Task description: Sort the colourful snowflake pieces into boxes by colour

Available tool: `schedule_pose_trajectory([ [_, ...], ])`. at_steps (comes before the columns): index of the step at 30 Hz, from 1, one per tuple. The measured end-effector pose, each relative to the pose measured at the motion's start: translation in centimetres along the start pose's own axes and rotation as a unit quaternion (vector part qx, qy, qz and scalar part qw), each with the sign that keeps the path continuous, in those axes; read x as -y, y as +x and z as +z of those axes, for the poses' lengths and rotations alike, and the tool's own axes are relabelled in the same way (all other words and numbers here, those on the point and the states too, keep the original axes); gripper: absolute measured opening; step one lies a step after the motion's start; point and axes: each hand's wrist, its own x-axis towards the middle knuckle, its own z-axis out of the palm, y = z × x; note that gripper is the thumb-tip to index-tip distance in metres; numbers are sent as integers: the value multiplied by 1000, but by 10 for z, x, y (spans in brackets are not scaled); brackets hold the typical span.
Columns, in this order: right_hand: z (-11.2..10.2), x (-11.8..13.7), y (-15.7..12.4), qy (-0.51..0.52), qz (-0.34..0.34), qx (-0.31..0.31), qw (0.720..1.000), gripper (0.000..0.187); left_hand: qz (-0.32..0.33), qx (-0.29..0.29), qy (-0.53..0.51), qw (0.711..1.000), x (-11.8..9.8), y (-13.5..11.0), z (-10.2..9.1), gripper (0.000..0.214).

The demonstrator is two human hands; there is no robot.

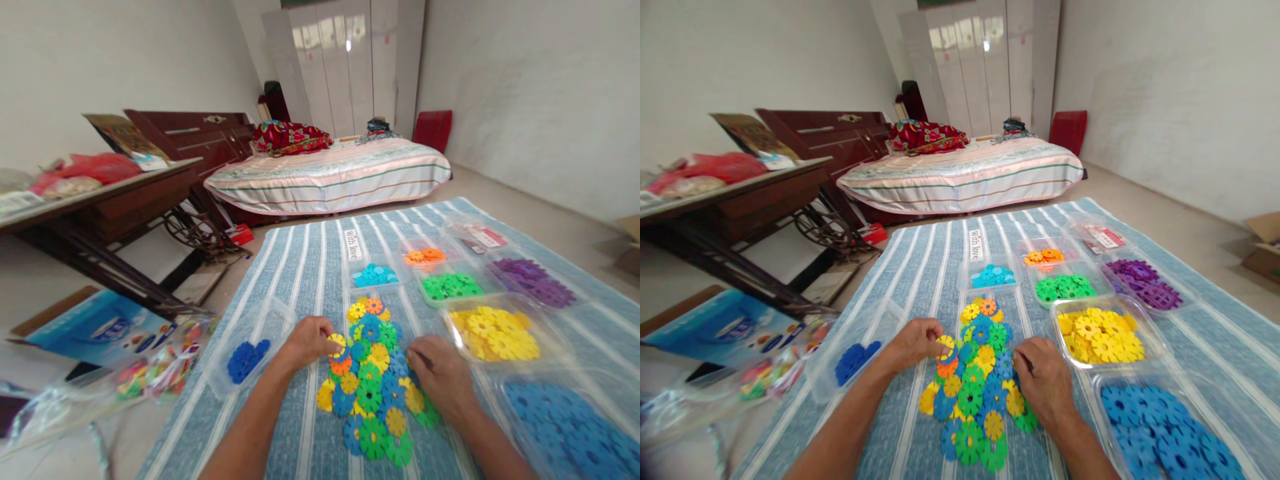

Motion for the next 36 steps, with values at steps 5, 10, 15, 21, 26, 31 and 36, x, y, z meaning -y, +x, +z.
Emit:
schedule_pose_trajectory([
  [5, -1, 4, 3, -3, 5, -3, 1000, 18, -4, 11, -138, 990, -17, -6, 2, 26],
  [10, -1, 5, 6, -19, 1, -13, 1000, 19, 16, 60, -200, 978, -63, -5, 24, 21],
  [15, 2, 3, 4, -23, 19, -33, 999, 20, 84, 102, -254, 958, -124, 5, 65, 16],
  [21, 2, 2, 2, -3, 22, -46, 999, 24, 167, 9, -183, 969, -156, 20, 97, 28],
  [26, -1, 1, 3, -5, 5, 7, 1000, 21, 112, -80, 51, 989, -106, 26, 64, 19],
  [31, -1, 3, 4, -11, 10, 8, 1000, 20, -6, -146, 176, 973, -56, 30, 24, 17],
  [36, 1, 1, 3, -11, 6, 3, 1000, 19, -40, -147, 198, 968, -45, 40, 25, 24],
])
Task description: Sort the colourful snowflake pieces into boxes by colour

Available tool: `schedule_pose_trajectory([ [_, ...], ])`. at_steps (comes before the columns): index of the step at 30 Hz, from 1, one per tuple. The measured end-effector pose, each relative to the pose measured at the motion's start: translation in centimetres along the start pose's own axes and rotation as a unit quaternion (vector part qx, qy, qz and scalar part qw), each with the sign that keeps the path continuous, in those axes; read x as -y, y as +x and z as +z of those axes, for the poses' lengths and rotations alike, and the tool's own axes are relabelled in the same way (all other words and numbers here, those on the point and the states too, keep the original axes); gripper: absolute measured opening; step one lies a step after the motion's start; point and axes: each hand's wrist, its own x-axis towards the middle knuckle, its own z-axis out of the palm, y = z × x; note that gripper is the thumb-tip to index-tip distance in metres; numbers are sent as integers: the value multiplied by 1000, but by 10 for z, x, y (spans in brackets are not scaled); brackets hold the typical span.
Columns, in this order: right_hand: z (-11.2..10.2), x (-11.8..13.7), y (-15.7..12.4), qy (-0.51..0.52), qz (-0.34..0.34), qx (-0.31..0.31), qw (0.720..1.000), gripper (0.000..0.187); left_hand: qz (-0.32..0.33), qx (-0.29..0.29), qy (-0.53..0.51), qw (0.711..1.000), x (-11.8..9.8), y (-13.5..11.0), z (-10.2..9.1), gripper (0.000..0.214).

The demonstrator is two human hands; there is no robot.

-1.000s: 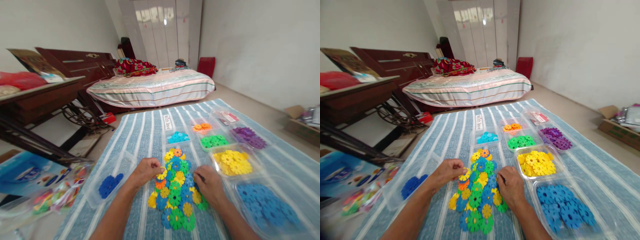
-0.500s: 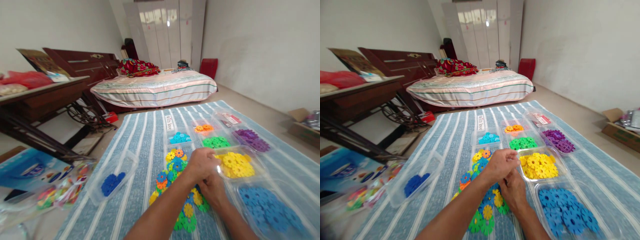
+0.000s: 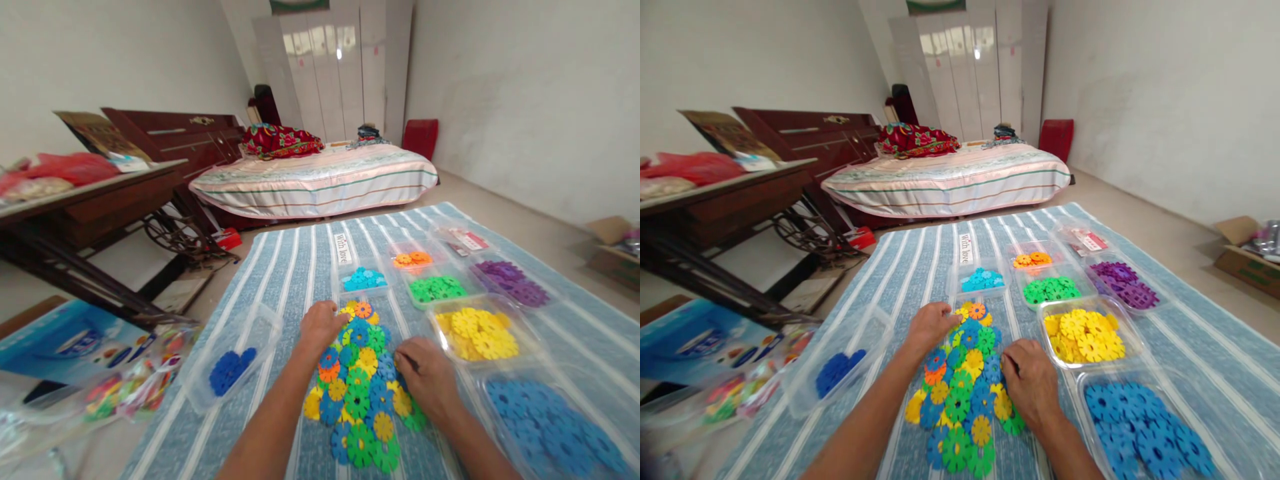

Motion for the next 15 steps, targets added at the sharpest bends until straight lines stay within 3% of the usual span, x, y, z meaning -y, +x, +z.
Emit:
schedule_pose_trajectory([
  [6, -1, 0, 1, 0, -10, 0, 1000, 20, -5, -6, -5, 1000, -4, 3, 10, 22],
  [15, -2, 2, 1, -4, -8, -7, 1000, 21, 30, -48, -77, 995, 0, -5, 1, 19],
])
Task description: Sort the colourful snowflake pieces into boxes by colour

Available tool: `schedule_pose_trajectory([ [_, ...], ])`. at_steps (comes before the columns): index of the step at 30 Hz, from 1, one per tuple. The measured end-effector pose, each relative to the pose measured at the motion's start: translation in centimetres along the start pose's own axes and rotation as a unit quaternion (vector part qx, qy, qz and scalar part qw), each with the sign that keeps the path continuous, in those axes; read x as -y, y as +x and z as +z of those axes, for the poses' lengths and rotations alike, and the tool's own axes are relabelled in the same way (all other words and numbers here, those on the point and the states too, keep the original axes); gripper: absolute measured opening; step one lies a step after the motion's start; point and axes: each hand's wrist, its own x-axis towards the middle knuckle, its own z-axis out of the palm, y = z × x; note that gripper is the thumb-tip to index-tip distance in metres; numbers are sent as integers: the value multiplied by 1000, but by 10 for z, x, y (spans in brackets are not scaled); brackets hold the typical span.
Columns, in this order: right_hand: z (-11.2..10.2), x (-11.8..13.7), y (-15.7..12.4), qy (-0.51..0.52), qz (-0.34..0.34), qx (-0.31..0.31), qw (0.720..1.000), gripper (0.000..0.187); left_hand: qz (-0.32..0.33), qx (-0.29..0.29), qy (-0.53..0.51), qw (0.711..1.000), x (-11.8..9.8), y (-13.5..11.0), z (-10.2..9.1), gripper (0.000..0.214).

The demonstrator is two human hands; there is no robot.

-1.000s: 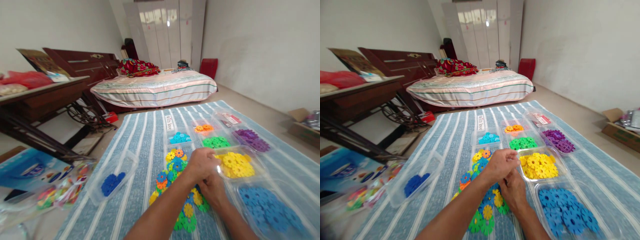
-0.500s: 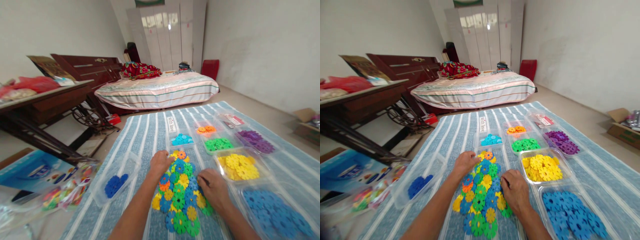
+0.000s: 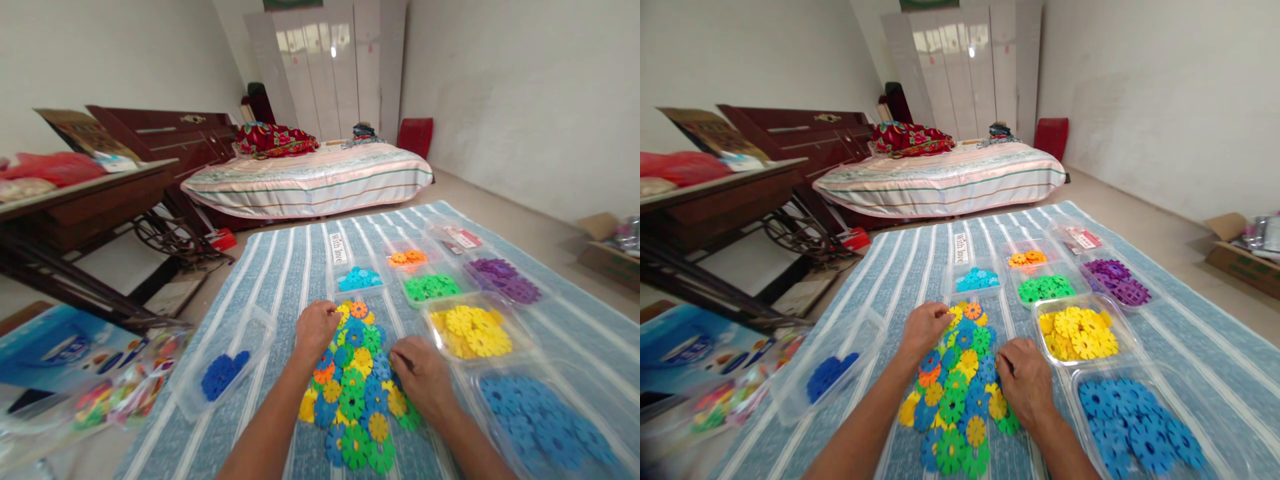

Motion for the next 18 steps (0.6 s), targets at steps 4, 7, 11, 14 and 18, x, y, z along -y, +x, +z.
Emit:
schedule_pose_trajectory([
  [4, 0, 0, 0, -5, 3, 6, 1000, 20, 12, 26, -111, 993, -16, -6, 0, 20],
  [7, 0, 1, 0, -1, 0, -1, 1000, 21, -6, 86, -309, 947, -52, -19, 10, 19],
  [11, 2, 0, -3, 12, 0, -32, 999, 23, 16, 175, -432, 885, -112, -34, 31, 20],
  [14, 3, -1, -4, 9, 22, -45, 999, 25, 75, 134, -358, 921, -128, -33, 40, 17],
  [18, 3, -1, -3, 7, 5, -3, 1000, 22, 85, 64, -154, 982, -98, -20, 30, 16],
])
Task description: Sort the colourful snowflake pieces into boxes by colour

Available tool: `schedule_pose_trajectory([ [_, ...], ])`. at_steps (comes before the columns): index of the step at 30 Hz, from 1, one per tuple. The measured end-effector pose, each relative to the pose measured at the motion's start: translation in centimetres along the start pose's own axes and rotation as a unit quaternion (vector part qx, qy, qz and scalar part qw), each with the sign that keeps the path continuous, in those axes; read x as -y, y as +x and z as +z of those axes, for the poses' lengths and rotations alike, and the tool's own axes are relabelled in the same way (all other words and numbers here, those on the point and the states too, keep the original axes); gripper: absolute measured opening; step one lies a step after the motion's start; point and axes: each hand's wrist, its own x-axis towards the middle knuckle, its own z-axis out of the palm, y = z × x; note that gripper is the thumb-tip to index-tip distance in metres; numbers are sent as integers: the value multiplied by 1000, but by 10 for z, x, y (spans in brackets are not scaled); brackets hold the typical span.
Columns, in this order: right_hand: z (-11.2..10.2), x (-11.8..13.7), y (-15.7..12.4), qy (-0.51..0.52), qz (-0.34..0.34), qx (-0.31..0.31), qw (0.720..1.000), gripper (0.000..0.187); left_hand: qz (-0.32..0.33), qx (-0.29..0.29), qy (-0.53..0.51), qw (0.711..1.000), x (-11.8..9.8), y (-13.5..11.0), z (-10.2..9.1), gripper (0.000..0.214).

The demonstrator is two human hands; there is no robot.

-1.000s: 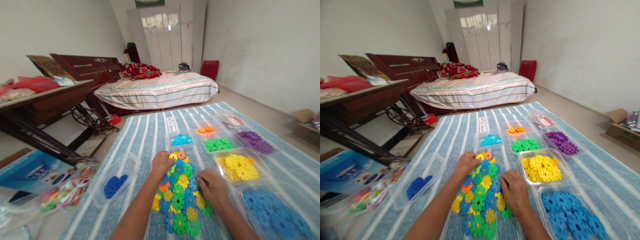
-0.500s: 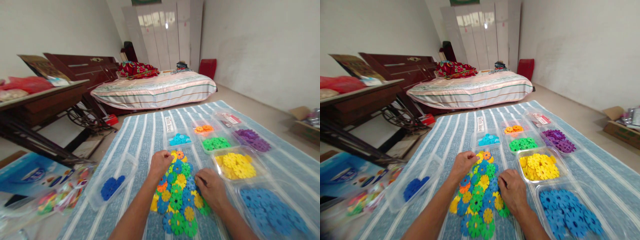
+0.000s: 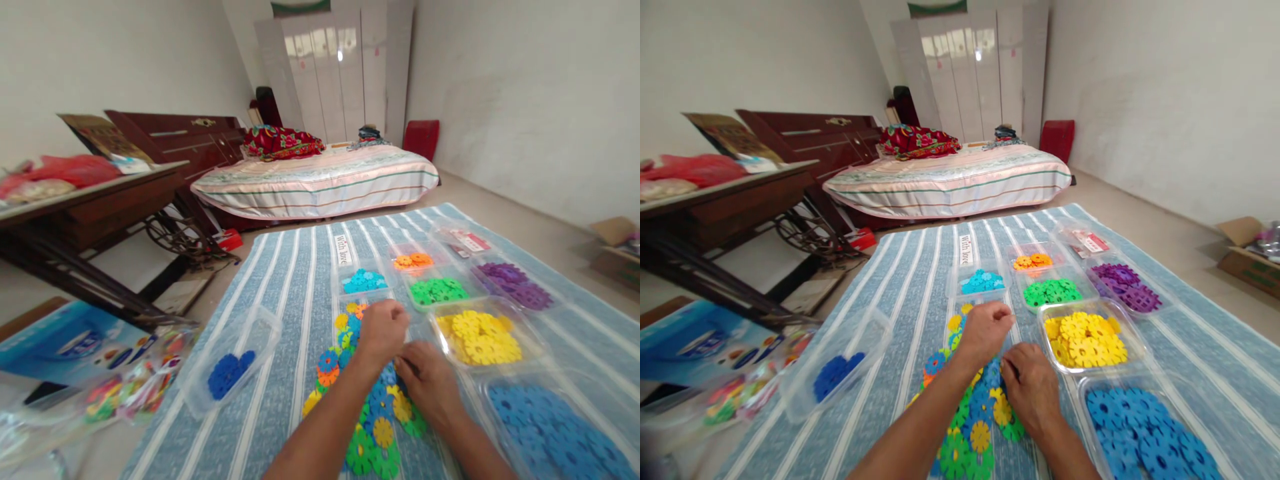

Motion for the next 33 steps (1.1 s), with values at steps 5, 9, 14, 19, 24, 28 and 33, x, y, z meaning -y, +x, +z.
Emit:
schedule_pose_trajectory([
  [5, 0, 0, 3, -3, -7, 6, 1000, 18, -75, -36, 237, 968, 39, 4, -28, 25],
  [9, 1, 0, 3, -4, -2, 10, 1000, 18, -88, -8, 289, 953, 46, 8, -26, 28],
  [14, 1, 1, 3, -6, -2, 9, 1000, 19, -91, -20, 294, 951, 49, 12, -19, 23],
  [19, 1, 2, 4, -4, -1, 5, 1000, 18, -90, -25, 292, 952, 53, 13, -16, 22],
  [24, 0, 4, 4, -4, 1, 7, 1000, 19, -64, -20, 302, 951, 49, 13, -14, 21],
  [28, 0, 5, 5, -7, 1, 5, 1000, 18, -67, -1, 299, 952, 49, 16, -16, 22],
  [33, -1, 5, 5, -3, 7, 8, 1000, 19, -73, 18, 288, 955, 52, 22, -18, 19],
])
